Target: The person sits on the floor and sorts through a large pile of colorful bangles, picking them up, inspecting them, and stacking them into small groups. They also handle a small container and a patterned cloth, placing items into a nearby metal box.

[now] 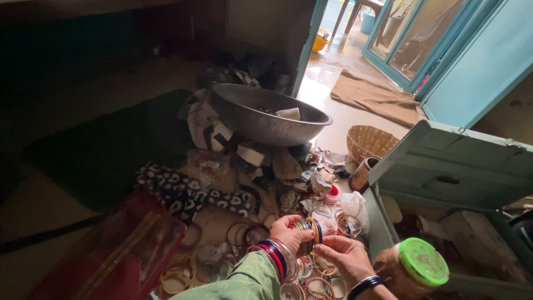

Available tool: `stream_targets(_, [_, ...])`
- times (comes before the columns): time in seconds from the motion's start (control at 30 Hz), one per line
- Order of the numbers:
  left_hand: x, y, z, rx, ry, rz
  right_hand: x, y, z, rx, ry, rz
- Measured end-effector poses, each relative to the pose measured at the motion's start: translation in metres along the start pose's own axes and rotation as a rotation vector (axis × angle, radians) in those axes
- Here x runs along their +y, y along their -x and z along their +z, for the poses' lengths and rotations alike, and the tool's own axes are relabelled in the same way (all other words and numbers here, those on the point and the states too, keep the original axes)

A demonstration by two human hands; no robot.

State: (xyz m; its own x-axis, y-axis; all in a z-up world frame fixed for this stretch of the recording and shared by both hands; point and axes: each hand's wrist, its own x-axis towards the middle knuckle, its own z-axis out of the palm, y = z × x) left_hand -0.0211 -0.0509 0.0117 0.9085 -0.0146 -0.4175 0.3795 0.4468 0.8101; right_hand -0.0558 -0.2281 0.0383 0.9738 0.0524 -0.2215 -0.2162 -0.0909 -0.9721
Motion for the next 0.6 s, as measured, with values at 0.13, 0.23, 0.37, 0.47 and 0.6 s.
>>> stream_targets(0.13, [0.014,0.018,-0.003,-0.035,0.16,-0.063,-0.002,0.002,-0.001,0.036,-0.113,0.009])
stream_targets(0.23, [0.023,0.027,-0.006,-0.091,0.258,-0.127,-0.001,-0.001,-0.005,0.081,-0.089,-0.012])
stream_targets(0.37, [0.019,0.023,-0.011,-0.131,0.293,-0.117,0.0,-0.001,-0.006,0.063,-0.114,-0.01])
stream_targets(0.47, [0.013,0.017,-0.013,-0.143,0.306,-0.093,0.001,-0.002,-0.005,0.061,-0.062,-0.022])
stream_targets(0.6, [0.019,0.026,-0.015,-0.131,0.307,-0.129,0.002,-0.001,-0.006,0.052,-0.009,-0.055])
